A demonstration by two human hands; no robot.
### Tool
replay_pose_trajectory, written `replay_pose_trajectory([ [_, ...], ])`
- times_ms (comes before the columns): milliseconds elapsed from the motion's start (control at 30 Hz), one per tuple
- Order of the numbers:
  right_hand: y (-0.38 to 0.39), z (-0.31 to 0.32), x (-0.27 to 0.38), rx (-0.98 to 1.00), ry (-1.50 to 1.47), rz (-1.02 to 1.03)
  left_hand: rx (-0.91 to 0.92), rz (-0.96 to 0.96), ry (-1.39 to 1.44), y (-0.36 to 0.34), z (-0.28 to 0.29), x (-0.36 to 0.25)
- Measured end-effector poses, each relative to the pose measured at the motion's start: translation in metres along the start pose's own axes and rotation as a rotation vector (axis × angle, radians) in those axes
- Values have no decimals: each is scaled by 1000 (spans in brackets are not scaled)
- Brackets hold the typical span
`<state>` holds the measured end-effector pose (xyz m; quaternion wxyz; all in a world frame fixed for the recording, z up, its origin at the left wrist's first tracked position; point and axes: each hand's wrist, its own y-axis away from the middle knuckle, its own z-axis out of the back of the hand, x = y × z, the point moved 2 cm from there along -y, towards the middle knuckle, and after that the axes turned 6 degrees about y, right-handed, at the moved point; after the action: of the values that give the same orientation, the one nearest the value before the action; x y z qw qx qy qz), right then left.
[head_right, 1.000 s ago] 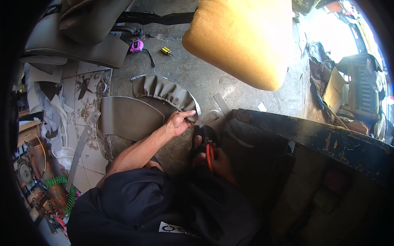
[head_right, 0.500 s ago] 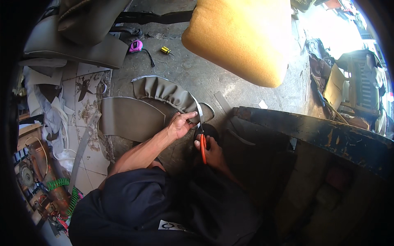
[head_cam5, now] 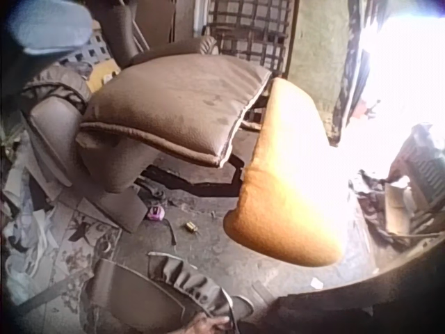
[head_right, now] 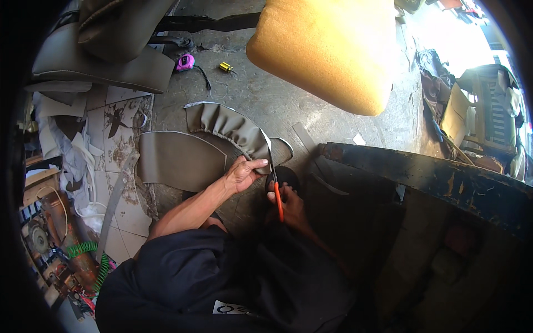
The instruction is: The person cuts a section of fabric with scissors and fits it onto a padded chair component, then trims the excess fabric from the edges.
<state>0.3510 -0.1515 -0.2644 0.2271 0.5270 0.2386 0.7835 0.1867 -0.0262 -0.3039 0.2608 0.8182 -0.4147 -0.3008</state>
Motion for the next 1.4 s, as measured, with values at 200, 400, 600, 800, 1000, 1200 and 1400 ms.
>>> replay_pose_trajectory([
  [200, -7, -1, 14, 94, -63, -89, 79, 52, -15, 14, 1, 1],
  [400, -9, -3, 1, 9, 110, 162, 80, 30, -62, 22, 9, -2],
  [600, -9, -6, 19, 94, -30, 17, 155, 105, -83, 34, 19, 0],
  [800, -17, -7, 16, 122, -67, -44, 199, 129, -179, 38, 24, 0],
  [1000, -14, -8, 31, 170, -45, 7, 227, 128, -117, 55, 30, -4],
  [1200, -24, -13, 35, 229, -60, -48, 191, 201, -170, 67, 40, -3],
  [1400, -28, -16, 28, 255, -63, -200, 217, 280, -252, 75, 48, -5],
])
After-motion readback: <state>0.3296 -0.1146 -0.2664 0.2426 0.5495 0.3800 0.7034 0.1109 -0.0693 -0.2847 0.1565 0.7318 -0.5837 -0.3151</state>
